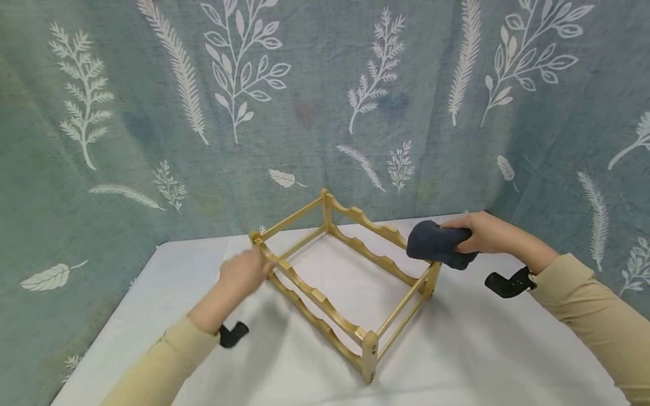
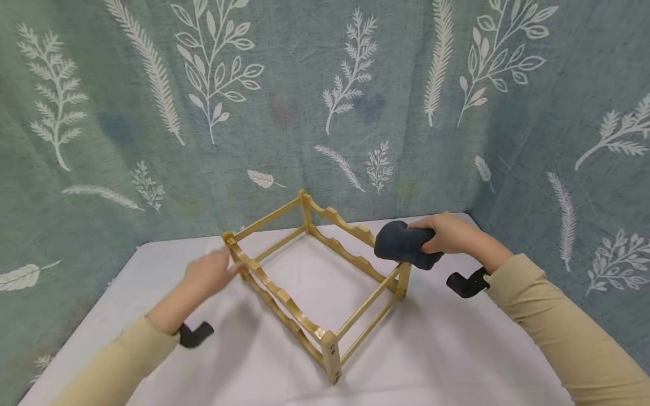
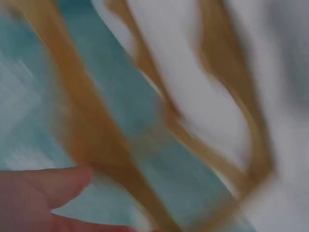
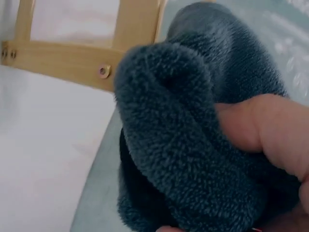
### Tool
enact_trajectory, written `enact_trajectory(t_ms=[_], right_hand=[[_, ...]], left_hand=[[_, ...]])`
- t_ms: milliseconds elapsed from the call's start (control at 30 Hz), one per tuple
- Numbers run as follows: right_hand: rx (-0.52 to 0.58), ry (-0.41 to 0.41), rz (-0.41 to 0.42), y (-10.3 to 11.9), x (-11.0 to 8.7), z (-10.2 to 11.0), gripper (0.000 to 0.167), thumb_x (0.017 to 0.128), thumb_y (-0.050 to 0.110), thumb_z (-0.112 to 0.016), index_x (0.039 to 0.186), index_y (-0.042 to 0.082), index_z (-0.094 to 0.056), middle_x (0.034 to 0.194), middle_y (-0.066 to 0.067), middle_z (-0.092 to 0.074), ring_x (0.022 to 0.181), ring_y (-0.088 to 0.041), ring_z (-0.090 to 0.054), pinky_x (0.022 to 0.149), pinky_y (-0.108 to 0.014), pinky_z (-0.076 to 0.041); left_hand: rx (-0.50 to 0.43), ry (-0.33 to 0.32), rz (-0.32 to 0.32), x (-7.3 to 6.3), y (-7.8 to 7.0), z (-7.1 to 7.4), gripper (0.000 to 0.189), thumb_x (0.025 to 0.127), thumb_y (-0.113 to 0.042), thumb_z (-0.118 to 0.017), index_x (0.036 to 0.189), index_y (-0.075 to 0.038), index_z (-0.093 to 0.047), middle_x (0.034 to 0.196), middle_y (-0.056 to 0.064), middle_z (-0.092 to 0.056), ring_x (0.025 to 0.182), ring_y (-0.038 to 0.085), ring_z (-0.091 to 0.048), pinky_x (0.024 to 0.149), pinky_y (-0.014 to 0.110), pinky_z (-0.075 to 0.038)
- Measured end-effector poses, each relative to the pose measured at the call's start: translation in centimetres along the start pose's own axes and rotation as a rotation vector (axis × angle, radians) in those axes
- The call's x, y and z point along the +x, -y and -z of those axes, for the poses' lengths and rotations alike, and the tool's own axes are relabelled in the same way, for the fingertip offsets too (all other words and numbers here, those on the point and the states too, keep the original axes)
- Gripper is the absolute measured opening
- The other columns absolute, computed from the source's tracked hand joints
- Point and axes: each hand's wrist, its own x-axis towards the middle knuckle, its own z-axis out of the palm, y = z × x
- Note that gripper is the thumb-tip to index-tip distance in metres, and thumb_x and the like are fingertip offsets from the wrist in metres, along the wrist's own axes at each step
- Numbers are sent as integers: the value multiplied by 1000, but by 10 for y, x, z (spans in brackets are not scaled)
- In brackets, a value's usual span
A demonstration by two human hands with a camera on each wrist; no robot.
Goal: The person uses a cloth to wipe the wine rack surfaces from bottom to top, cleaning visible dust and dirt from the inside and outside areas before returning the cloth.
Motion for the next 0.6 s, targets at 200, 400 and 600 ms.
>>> enact_trajectory(t_ms=[200,400,600], right_hand=[[-19,-30,46,8,-13,-13,51,81,3,-63,130,-3,-49,117,-27,-56,65,-13,-47,53,-28,-36],[5,-71,84,1,-31,-27,52,80,4,-63,129,-4,-49,119,-26,-56,76,-17,-52,56,-27,-38],[99,-84,100,-6,-48,-37,53,80,7,-66,129,-5,-49,122,-26,-54,88,-17,-55,61,-25,-44]], left_hand=[[-195,274,-203,-77,-58,-1,88,86,-63,-43,140,6,-30,142,23,-35,121,37,-45,92,51,-42],[-365,365,-217,-87,-72,-11,97,85,-64,-43,145,3,-9,151,21,0,131,40,-29,100,54,-31],[-434,254,-220,-85,-73,-32,99,86,-61,-46,145,2,2,150,20,14,133,46,-18,96,59,-33]])
